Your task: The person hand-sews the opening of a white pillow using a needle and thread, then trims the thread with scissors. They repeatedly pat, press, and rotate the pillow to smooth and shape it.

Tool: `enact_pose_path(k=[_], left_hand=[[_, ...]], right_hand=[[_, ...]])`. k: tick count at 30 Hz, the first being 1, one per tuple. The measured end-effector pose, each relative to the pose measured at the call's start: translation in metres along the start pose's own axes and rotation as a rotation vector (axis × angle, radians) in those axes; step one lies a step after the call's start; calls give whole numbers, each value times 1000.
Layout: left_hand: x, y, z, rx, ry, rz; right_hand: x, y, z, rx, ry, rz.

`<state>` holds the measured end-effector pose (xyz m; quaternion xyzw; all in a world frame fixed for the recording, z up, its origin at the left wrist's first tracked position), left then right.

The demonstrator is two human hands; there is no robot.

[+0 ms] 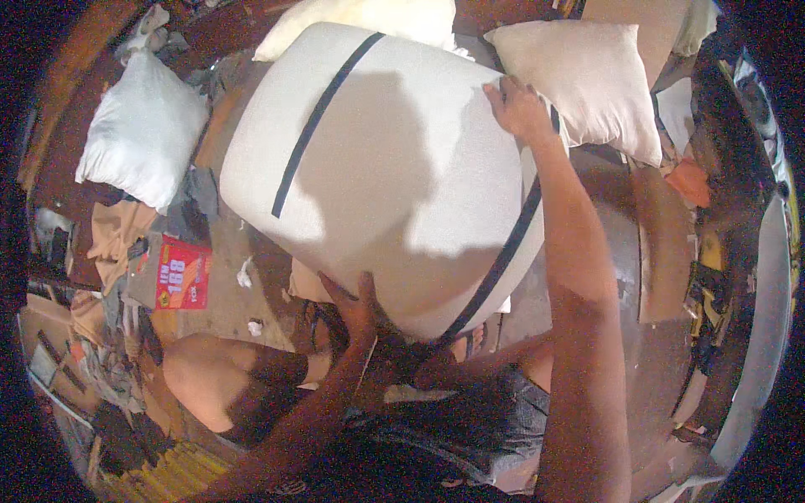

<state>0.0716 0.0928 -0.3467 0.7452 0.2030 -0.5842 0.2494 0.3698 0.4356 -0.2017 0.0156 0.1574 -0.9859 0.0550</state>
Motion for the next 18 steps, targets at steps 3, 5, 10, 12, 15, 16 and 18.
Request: enact_pose_path(k=[3, 5, 10, 12, 15, 16, 18], left_hand=[[7, 0, 2, -13, 14, -50], [19, -3, 7, -60, 86, -51], [25, -35, 3, -264, 774, 527], [36, -48, 14, -257, 863, 529], [54, -51, 19, -138, 908, 460], [55, -49, 16, -79, 903, 423], [24, -44, 1, -270, 833, 426]], right_hand=[[13, -49, -1, 140, -126, -33], [21, -77, 0, 263, -213, -52], [-12, -144, -42, 311, -241, -36], [27, -123, -46, 185, -148, -37], [36, -91, -36, 165, -50, -35], [33, -81, -32, 186, -27, -40], [40, -54, -19, 163, -99, -37]])
Point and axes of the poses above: each hand's wrist, its own y-axis away from the middle knuckle, its own z-axis out of the back of the hand, x = y × z, the point moved 2 cm from there along -y, towards the middle knuckle, and after that the axes turned 14 degrees about y, right-handed, at the moved point
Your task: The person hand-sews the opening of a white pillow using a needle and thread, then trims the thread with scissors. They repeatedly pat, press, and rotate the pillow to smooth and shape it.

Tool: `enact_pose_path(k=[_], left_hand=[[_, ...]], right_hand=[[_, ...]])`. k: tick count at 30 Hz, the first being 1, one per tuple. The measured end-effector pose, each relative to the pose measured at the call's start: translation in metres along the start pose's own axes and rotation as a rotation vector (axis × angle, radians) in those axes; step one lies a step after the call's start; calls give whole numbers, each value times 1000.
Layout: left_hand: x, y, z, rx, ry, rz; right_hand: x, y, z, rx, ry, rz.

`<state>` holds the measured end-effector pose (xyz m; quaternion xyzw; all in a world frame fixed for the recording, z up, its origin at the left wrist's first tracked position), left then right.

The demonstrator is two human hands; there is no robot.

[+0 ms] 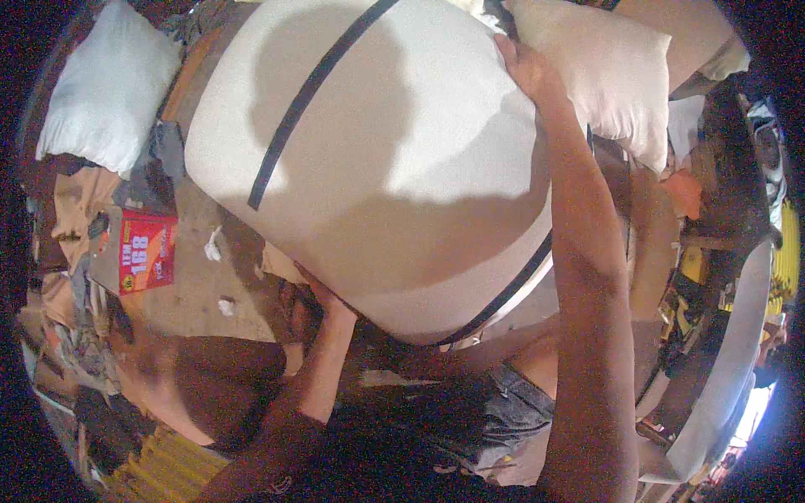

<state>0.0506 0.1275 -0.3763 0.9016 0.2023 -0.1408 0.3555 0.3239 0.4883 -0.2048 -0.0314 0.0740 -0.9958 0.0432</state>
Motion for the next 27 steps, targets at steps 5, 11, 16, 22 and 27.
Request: enact_pose_path(k=[5, 11, 16, 22, 27], left_hand=[[15, -24, 52, 2, 86, 52], [10, -20, 44, 56, -54, -128], [5, -10, 37, 86, -109, -154], [11, -20, 46, -86, -426, -258], [21, -51, 79, -124, -657, -299]], right_hand=[[0, 50, 10, -145, 108, 73], [52, 123, -4, -199, 288, 125], [71, 167, 0, -188, 333, 163], [127, 246, -1, -217, 330, 328], [158, 296, -7, -257, 289, 476]])
Point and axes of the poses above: each hand's wrist, its own y-axis away from the middle knuckle, its own z-axis out of the back of the hand, x = y × z, the point moved 2 cm from there along -y, towards the middle knuckle, and after that the axes turned 14 degrees about y, right-handed, at the moved point
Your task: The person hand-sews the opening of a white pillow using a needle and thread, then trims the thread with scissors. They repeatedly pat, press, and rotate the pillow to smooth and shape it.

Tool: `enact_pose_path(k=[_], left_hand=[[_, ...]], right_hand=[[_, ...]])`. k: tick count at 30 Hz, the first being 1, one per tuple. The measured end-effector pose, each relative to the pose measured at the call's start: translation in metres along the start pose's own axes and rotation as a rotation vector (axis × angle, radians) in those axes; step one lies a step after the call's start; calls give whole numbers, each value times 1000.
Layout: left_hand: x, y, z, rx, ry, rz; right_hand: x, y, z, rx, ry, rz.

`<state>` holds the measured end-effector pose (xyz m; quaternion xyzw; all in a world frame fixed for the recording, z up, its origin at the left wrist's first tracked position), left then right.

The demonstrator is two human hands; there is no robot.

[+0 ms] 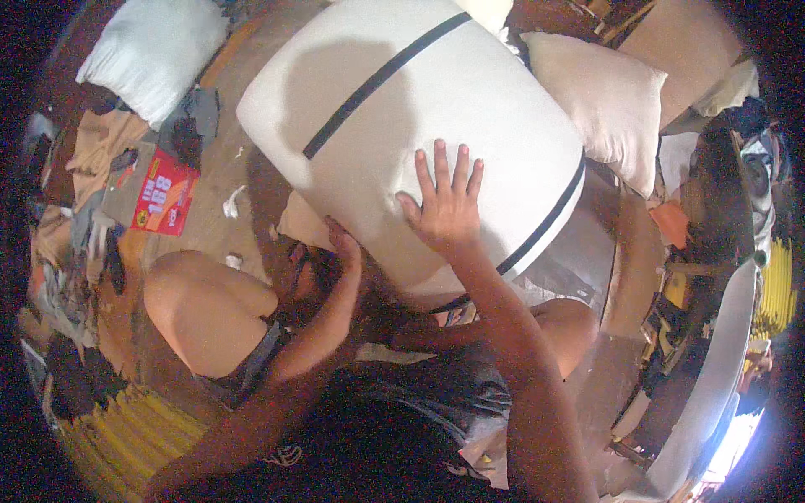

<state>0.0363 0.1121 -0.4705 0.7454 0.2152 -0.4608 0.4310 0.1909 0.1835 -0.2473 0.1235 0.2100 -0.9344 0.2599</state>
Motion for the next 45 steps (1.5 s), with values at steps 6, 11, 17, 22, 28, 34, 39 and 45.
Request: enact_pose_path(k=[6, 11, 17, 22, 28, 34, 39, 45], left_hand=[[-14, -3, -10, 6, 218, 152], [-122, 6, -41, 88, 160, -272], [-104, 12, -47, 9, 80, -337], [-101, 29, -61, 81, 153, -339], [-91, 20, -49, 63, 63, -289], [-107, 25, -54, 72, 95, -256], [-97, 22, -47, 26, 95, -374], [-84, 18, -38, 32, 62, -205]], right_hand=[[47, 40, 15, 53, -152, 323], [33, 30, 5, -21, -556, 597], [-98, -140, -33, -387, -354, 45], [-232, -267, -129, -77, -280, -387], [-227, -316, -181, 170, -217, -402], [-73, -244, -114, -65, 194, -202], [-10, -195, -82, -62, 157, -121], [82, -113, -29, -101, -35, 68]])
Point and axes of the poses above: each hand's wrist, its own y-axis away from the middle knuckle, its own z-axis out of the back of the hand, x = y × z, the point moved 2 cm from there along -y, towards the middle knuckle, and after that the axes turned 14 degrees about y, right-handed, at the moved point
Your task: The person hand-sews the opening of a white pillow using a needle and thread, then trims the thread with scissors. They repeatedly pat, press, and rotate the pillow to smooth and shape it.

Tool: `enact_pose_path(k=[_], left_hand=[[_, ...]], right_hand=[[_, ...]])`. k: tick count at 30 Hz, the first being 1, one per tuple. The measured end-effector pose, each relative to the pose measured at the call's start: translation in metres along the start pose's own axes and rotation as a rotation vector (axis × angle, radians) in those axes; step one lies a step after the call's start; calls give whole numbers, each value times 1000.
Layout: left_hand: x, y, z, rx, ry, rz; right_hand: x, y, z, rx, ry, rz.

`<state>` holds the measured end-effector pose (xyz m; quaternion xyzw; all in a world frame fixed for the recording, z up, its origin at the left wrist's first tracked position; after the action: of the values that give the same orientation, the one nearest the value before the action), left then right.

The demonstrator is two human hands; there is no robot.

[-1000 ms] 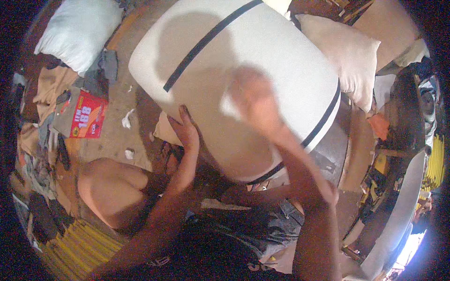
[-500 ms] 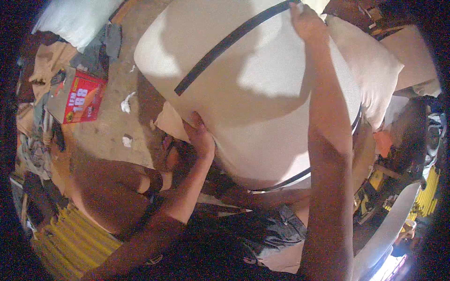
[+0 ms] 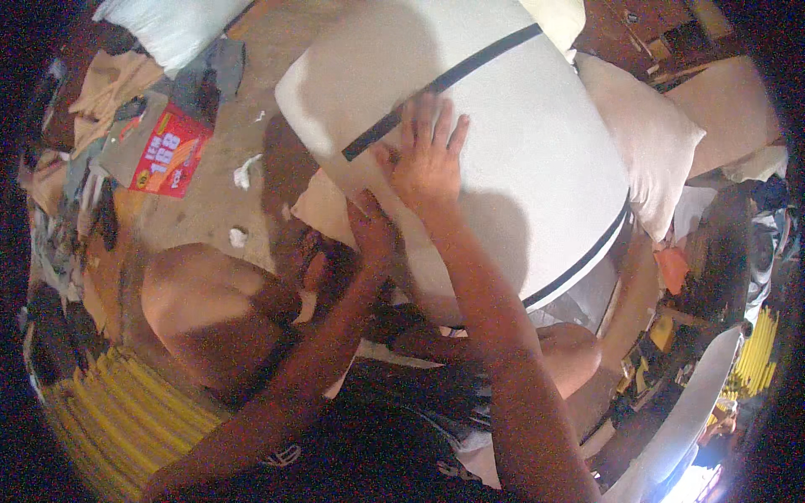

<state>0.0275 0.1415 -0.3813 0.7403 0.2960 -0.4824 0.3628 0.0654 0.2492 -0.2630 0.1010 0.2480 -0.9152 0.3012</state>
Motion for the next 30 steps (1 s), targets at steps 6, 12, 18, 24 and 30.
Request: enact_pose_path(k=[6, 12, 18, 24, 30], left_hand=[[94, -29, 21, 122, -785, -493], [7, -1, 0, -123, 63, -10], [46, 1, 2, -137, 501, 111], [54, -5, 18, -94, 265, 108], [38, -13, 8, -73, 69, 196]], right_hand=[[39, 29, 9, 9, -144, 409], [-24, -60, 92, -553, -476, -85], [36, 29, 5, 27, -170, 236], [-25, 22, 75, -216, -307, 32], [-46, 107, 40, -27, 294, -82]])
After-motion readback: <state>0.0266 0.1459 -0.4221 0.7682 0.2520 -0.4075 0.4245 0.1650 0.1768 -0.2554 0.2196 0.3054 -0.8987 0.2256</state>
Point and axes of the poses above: each hand's wrist, its own y-axis away from the middle knuckle, its own z-axis out of the back of the hand, x = y × z, the point moved 2 cm from there along -y, towards the middle knuckle, and after that the axes turned 14 degrees about y, right-handed, at the moved point
